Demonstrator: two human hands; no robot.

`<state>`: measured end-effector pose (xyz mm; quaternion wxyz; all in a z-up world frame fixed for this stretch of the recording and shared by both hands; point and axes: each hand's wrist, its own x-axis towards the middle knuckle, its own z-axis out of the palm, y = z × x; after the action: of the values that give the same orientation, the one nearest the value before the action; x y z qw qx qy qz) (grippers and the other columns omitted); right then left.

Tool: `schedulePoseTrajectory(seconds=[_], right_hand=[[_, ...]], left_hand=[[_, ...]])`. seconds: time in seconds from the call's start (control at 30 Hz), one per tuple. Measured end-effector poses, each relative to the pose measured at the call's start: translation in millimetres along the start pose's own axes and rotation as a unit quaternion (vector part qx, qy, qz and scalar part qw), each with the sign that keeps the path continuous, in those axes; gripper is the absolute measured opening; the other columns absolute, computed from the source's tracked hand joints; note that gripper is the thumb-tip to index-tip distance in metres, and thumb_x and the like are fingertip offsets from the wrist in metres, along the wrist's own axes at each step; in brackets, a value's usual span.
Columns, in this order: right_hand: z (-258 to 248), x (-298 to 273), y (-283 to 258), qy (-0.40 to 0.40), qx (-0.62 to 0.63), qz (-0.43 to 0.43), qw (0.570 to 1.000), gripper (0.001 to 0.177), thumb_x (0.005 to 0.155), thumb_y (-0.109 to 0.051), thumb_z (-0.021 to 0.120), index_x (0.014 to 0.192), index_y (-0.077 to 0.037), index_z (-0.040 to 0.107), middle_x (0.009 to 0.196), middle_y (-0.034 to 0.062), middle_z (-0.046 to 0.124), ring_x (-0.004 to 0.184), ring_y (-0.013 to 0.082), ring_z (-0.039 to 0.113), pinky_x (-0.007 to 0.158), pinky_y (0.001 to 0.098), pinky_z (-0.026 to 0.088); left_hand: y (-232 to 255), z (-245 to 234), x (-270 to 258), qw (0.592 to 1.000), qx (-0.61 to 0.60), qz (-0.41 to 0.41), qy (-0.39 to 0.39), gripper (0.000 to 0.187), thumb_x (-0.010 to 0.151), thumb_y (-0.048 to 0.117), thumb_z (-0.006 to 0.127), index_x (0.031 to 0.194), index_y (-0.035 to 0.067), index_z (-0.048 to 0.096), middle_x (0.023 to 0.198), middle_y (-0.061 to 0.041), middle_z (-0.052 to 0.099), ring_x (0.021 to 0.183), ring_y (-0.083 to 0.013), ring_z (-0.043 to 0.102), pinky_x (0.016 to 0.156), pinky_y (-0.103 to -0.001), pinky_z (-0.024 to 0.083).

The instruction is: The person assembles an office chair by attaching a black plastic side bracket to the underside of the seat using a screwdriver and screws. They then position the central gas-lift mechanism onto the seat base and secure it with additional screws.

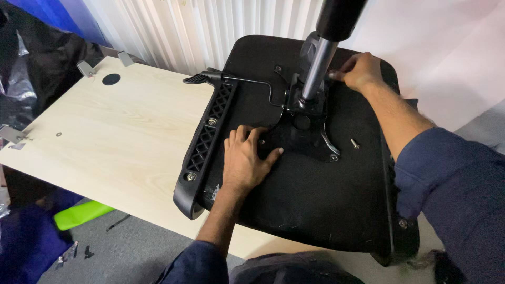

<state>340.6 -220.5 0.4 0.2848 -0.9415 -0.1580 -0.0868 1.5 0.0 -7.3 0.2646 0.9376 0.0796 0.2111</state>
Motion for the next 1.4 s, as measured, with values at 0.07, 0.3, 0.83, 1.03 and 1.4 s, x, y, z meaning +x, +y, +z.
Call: schedulePoseTrajectory(seconds=[0.07, 0.3, 0.83, 1.03, 1.4], right_hand=[[0, -2, 0, 0.005, 0.020, -0.001, 1.000, 0.020, 0.084, -0.025, 0.090, 0.085, -0.007, 0.080, 0.097, 0.0116, 0.077, 0.090, 0.0224, 0.073, 0.083, 0.0363, 0.058], [1, 3, 5, -0.029, 0.018, 0.021, 0.999, 0.014, 0.082, -0.017, 0.088, 0.088, -0.007, 0.081, 0.094, 0.0130, 0.078, 0.087, 0.0219, 0.074, 0.083, 0.0350, 0.060], [-37, -79, -36, 0.043, -0.049, 0.064, 0.996, 0.048, 0.114, -0.044, 0.069, 0.096, 0.000, 0.077, 0.089, 0.0156, 0.077, 0.084, 0.0308, 0.075, 0.082, 0.0441, 0.058], [-74, -170, -30, -0.126, -0.045, 0.033, 0.991, 0.030, 0.086, -0.029, 0.083, 0.104, -0.006, 0.079, 0.097, 0.0145, 0.078, 0.089, 0.0261, 0.076, 0.082, 0.0415, 0.060], [-64, -221, -44, -0.053, -0.030, -0.015, 0.998, 0.021, 0.087, -0.016, 0.082, 0.100, -0.001, 0.078, 0.094, 0.0144, 0.079, 0.086, 0.0237, 0.077, 0.079, 0.0364, 0.061]], left_hand=[[0, -1, 0, 1.000, -0.009, 0.008, 0.012, 0.060, 0.076, 0.044, 0.085, 0.123, 0.011, 0.069, 0.118, -0.011, 0.061, 0.108, -0.0277, 0.055, 0.096, -0.041, 0.043], [1, -1, 0, 1.000, -0.004, -0.001, 0.003, 0.060, 0.077, 0.045, 0.085, 0.123, 0.011, 0.069, 0.117, -0.011, 0.062, 0.110, -0.0281, 0.055, 0.097, -0.041, 0.044], [-1, 1, -1, 0.999, -0.012, 0.025, 0.037, 0.056, 0.075, 0.044, 0.086, 0.119, 0.012, 0.071, 0.114, -0.010, 0.064, 0.108, -0.0297, 0.057, 0.094, -0.042, 0.044], [-5, 5, -1, 0.997, -0.019, 0.047, 0.053, 0.056, 0.077, 0.043, 0.086, 0.120, 0.010, 0.071, 0.113, -0.012, 0.064, 0.107, -0.0307, 0.058, 0.095, -0.043, 0.045], [-4, 5, -2, 0.997, -0.014, 0.040, 0.057, 0.055, 0.076, 0.042, 0.087, 0.119, 0.011, 0.071, 0.115, -0.013, 0.063, 0.106, -0.0311, 0.060, 0.091, -0.045, 0.046]])
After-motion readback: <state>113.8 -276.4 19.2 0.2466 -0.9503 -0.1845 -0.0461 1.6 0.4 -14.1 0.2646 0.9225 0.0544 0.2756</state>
